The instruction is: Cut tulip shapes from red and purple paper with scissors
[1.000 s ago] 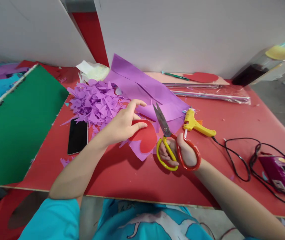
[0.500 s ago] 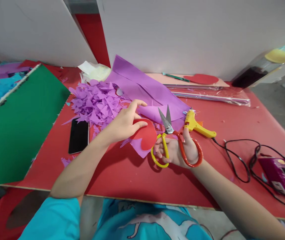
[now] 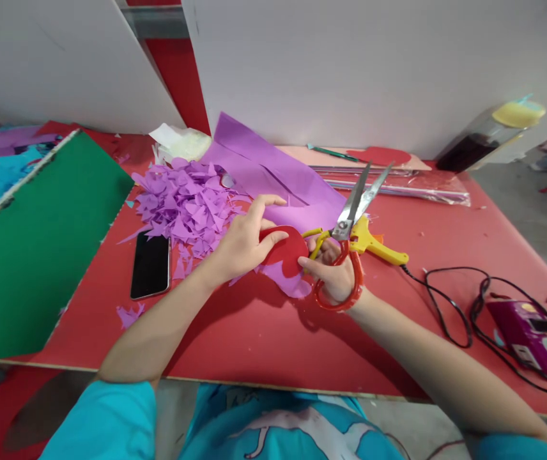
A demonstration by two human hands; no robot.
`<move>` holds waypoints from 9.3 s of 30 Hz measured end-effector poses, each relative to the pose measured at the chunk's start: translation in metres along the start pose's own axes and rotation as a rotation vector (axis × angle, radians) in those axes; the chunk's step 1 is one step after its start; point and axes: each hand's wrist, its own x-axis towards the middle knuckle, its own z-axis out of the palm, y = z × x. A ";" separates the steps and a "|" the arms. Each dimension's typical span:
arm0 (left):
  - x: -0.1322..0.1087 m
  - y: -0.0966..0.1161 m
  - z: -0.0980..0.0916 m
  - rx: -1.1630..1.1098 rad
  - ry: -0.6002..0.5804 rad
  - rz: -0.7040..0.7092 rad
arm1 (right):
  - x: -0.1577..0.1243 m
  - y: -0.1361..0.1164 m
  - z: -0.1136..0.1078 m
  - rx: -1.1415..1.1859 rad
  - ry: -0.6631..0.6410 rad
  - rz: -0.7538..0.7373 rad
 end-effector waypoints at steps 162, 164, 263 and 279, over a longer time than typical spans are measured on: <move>0.006 -0.014 -0.002 -0.072 0.505 0.206 | -0.035 -0.002 -0.023 -0.431 -0.214 -0.052; 0.004 -0.012 -0.001 -0.051 0.508 0.223 | -0.035 -0.001 -0.023 -0.425 -0.209 -0.047; 0.006 -0.019 0.006 -0.136 0.609 0.144 | -0.043 0.011 -0.020 -0.012 -0.369 0.089; -0.001 -0.005 0.006 -0.075 0.408 0.154 | -0.042 0.023 -0.022 0.037 -0.344 0.047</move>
